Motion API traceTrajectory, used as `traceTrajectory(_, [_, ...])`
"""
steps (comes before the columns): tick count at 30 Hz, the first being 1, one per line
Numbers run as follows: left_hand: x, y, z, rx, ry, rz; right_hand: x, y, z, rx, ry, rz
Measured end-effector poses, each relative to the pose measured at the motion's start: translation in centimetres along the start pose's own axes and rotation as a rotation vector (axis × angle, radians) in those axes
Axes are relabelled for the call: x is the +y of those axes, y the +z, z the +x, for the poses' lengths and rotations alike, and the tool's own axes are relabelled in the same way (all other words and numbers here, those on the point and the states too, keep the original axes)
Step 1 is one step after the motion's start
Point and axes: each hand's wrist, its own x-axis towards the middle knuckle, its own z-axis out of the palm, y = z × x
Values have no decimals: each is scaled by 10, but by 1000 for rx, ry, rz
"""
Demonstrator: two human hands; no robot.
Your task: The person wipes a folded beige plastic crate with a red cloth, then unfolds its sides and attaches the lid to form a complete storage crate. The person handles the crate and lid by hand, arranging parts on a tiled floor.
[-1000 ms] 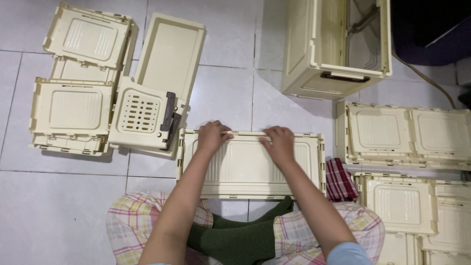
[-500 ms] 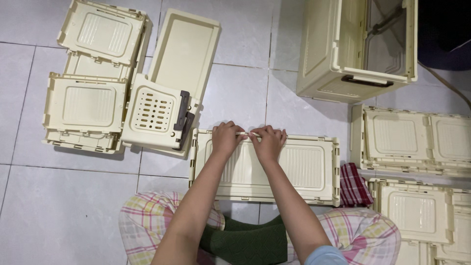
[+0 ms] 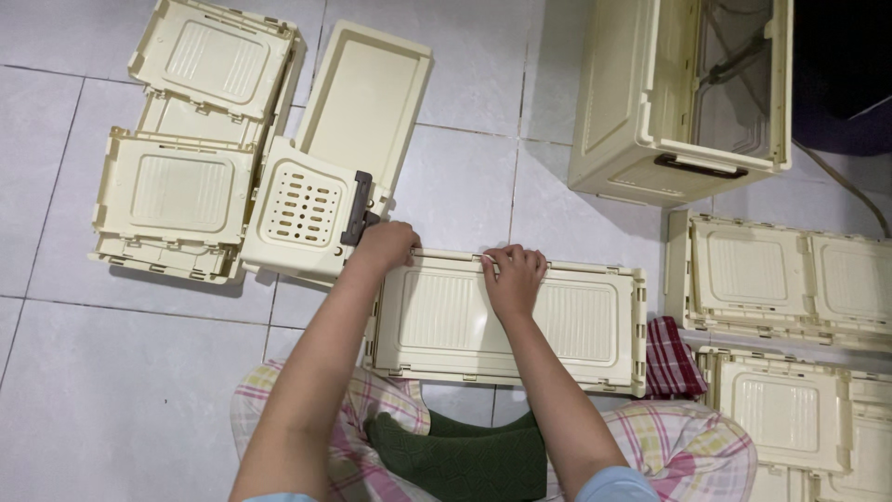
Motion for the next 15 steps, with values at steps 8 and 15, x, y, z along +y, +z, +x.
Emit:
traceTrajectory(8, [6, -15, -2, -6, -108, -83, 0, 3, 2, 6, -18, -31])
traceTrajectory(15, [6, 1, -8, 187, -50, -3, -3, 7, 5, 6, -43, -61])
